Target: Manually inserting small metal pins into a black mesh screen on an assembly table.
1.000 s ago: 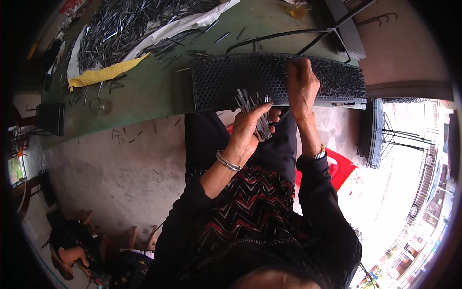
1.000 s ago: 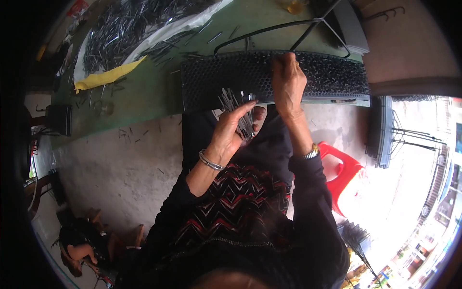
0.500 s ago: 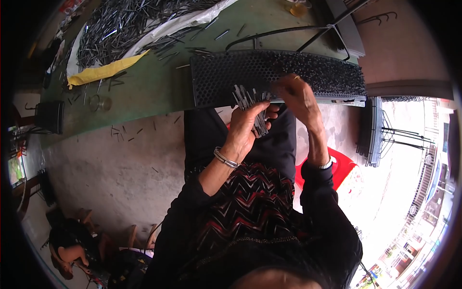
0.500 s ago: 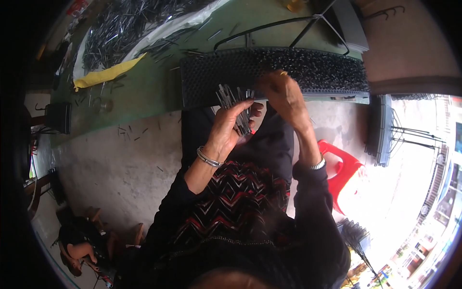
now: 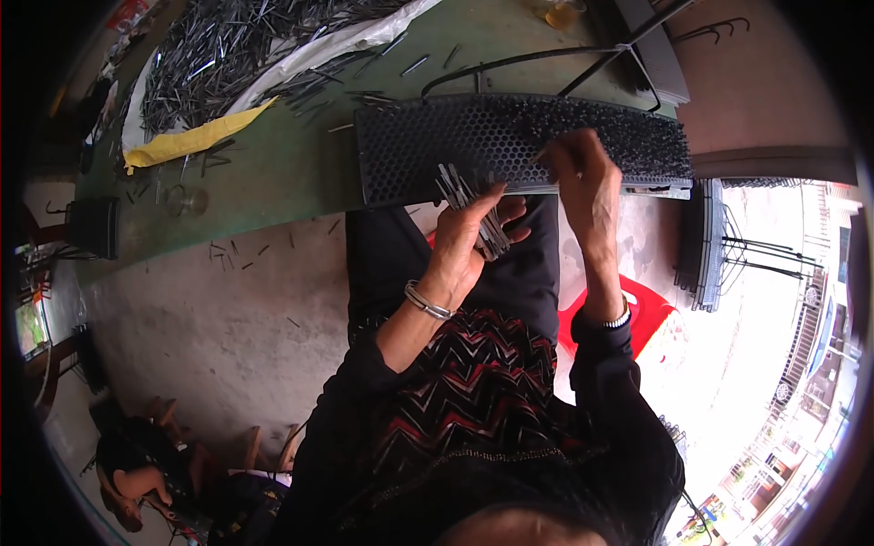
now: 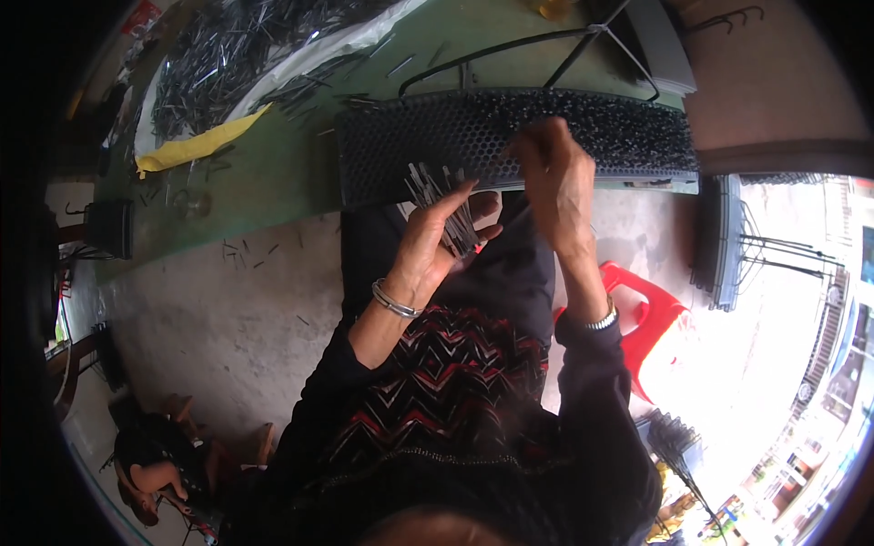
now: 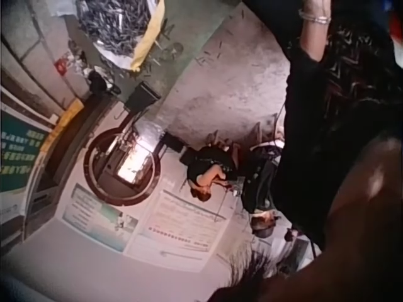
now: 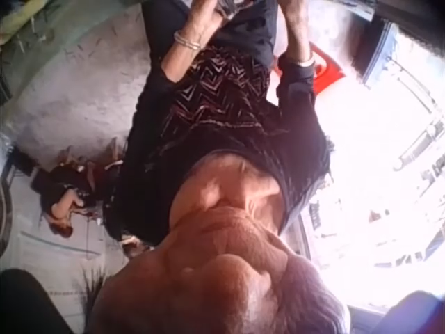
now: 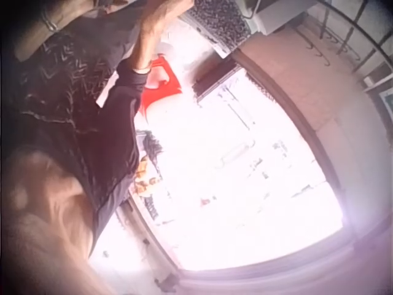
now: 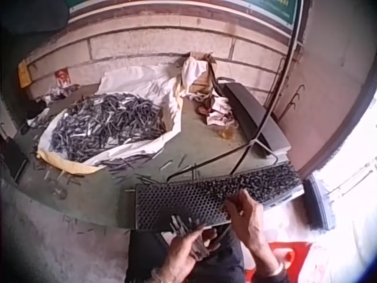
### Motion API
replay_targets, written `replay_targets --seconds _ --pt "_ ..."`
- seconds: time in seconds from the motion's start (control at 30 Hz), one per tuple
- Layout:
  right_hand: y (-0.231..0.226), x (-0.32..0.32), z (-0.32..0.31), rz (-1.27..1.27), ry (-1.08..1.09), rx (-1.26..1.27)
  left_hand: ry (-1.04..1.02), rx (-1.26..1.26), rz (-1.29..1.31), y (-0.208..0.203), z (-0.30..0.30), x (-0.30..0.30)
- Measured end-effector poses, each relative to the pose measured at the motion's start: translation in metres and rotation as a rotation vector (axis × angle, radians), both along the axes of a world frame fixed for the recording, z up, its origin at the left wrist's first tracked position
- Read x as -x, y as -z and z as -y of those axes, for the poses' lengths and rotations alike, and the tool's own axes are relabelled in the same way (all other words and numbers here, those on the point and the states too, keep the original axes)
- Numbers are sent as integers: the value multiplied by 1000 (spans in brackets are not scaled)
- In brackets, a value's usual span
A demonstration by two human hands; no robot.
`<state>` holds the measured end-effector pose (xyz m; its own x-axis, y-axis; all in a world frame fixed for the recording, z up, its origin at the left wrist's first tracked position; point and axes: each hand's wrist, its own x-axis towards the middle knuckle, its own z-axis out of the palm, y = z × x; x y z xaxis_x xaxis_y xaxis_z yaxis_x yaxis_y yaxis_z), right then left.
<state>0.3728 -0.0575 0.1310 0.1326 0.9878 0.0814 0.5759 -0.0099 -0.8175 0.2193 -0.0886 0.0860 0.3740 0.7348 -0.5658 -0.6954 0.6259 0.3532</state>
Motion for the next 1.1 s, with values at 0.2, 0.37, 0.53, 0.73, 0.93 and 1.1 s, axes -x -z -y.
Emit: replay_targets --seconds 0.2,0.37,0.53,0.73,0.93,1.1 --pt "29 1 -32 327 148 -485 57 -8 -27 -10 -3 -2" --pt "45 4 -35 501 121 -390 113 -49 -31 -2 -3 0" --pt "36 8 -24 598 74 -344 66 -41 -87 -10 -2 -1" --pt "10 -7 6 -198 -319 217 81 -111 -108 -4 3 -1" --pt "-5 -9 8 -316 -304 349 77 -129 -118 -8 6 -5" --pt "-3 -7 9 -385 -247 385 58 -103 -105 -6 2 -5"
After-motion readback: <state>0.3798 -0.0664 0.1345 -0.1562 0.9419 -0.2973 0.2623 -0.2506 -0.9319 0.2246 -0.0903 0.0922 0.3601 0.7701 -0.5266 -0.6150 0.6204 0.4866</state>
